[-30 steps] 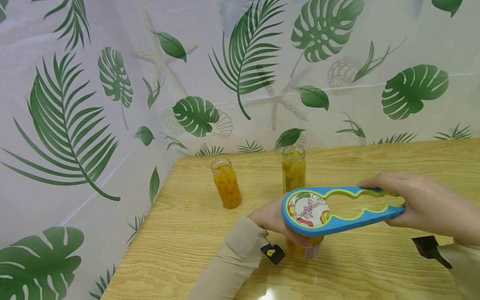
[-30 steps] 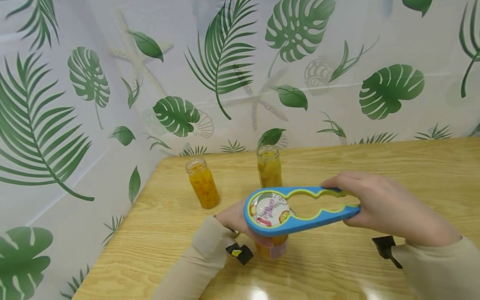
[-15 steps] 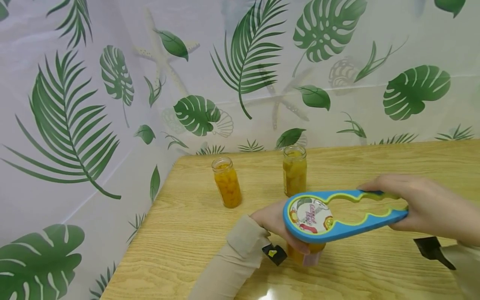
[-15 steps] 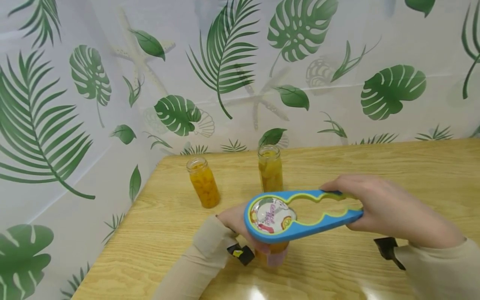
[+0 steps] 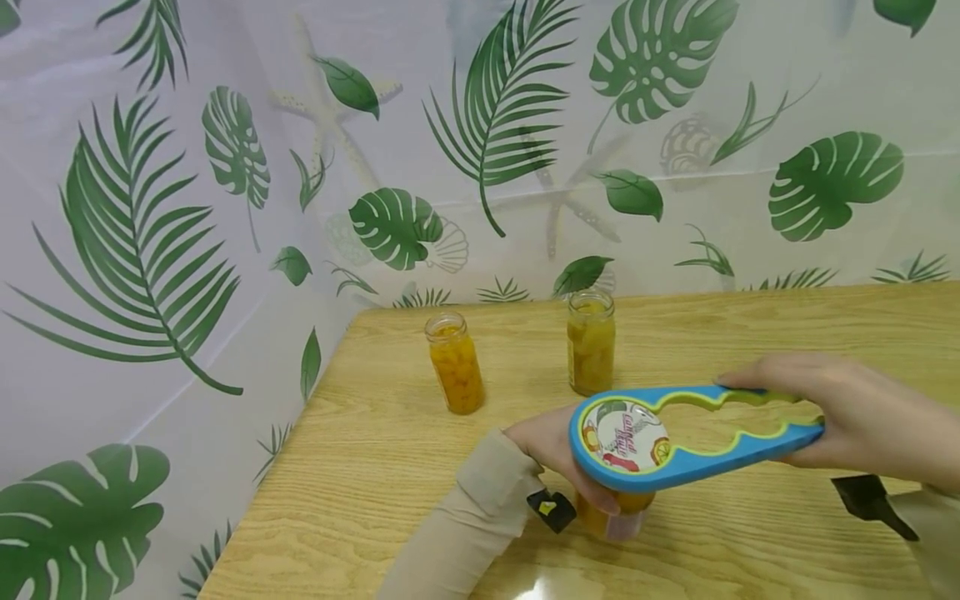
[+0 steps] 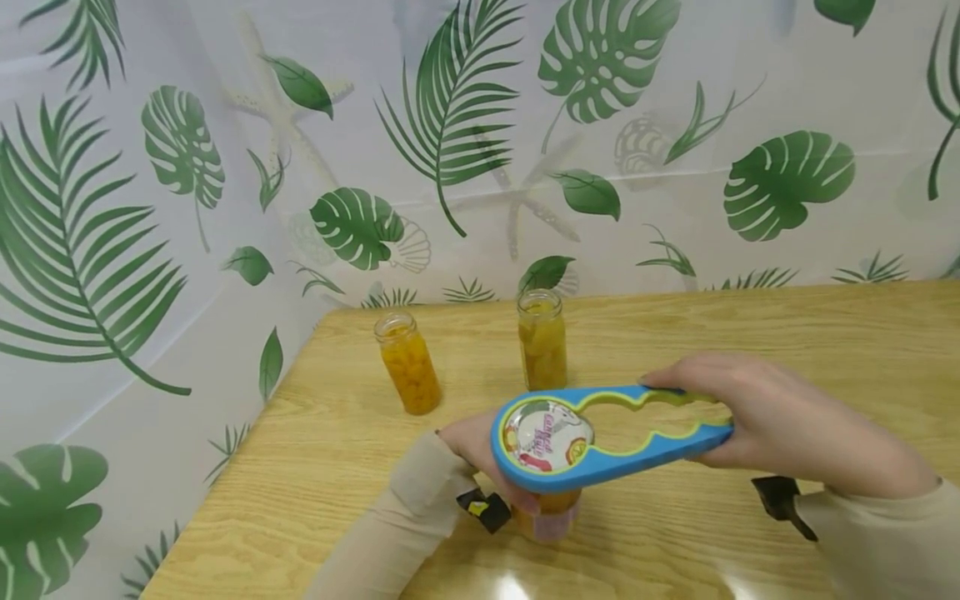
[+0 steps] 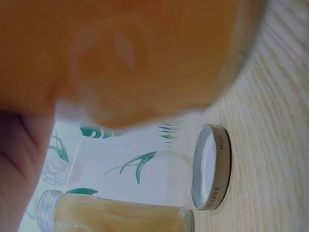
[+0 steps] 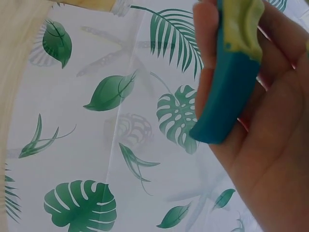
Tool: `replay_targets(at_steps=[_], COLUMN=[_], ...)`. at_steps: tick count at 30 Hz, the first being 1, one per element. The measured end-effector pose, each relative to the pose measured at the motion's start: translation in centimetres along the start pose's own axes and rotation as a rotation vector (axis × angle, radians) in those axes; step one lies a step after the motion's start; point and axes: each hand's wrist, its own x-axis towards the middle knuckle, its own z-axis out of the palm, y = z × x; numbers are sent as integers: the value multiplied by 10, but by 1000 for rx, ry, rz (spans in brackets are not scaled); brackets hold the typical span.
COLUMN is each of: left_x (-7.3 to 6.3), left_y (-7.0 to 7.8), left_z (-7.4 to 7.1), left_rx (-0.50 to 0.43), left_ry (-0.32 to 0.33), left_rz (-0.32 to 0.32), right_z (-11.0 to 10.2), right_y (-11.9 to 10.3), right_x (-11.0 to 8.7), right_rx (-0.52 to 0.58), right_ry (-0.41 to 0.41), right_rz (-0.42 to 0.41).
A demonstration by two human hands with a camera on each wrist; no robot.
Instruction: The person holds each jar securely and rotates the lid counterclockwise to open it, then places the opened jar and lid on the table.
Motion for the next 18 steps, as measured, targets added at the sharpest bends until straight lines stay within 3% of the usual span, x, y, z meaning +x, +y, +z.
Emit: replay_targets(at_steps=[6, 11, 18], left_x=[1, 1, 1], left_y=[0, 2, 1], left_z=[0, 1, 0], left_rx=[27, -10, 9], left_ry=[-7, -4, 73], left_rz=[-23, -8, 10], right_z=[2, 2, 2], right_y=[4, 5, 5], right_x=[-1, -1, -1], right_rx=[47, 74, 65], right_ry=[10, 13, 21], right_rz=[-43, -45, -5])
